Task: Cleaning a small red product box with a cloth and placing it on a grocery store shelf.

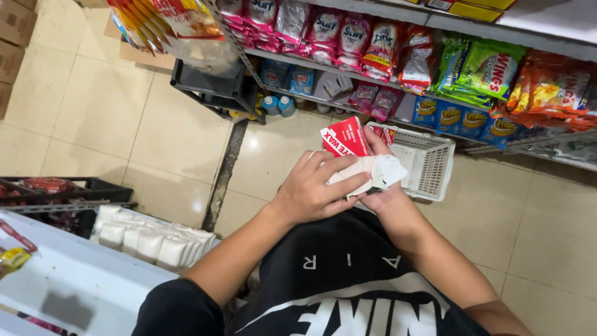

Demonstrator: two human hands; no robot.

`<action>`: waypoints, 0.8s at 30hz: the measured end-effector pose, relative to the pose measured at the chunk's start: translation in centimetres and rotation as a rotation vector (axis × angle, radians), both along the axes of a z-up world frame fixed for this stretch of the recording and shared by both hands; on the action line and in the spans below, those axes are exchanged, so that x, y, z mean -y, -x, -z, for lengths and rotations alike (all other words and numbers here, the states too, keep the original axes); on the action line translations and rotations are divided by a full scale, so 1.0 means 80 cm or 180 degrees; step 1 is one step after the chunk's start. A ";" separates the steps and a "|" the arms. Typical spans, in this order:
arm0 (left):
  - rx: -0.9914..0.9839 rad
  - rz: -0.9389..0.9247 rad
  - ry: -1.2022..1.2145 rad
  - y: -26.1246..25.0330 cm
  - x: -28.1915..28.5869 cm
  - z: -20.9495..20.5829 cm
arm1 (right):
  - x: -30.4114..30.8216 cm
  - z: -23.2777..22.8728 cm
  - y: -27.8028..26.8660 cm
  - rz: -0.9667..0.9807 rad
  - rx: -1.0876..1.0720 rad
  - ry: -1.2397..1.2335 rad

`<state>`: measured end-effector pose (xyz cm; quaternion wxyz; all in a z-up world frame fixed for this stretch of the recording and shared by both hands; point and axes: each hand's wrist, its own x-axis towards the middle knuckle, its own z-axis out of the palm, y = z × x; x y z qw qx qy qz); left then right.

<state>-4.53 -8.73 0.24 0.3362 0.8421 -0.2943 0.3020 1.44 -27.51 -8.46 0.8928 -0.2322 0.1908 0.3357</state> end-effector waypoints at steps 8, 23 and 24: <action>-0.0348 -0.0936 0.0224 -0.038 0.002 -0.007 | -0.005 -0.123 0.019 0.0175 -0.0105 0.0058; -0.0148 -0.0859 0.0232 -0.057 0.026 -0.003 | 0.010 -0.142 0.003 0.0143 0.0119 -0.0516; -0.0148 -0.0862 0.0235 -0.053 0.027 0.006 | 0.011 -0.135 0.000 0.0140 0.0118 -0.0514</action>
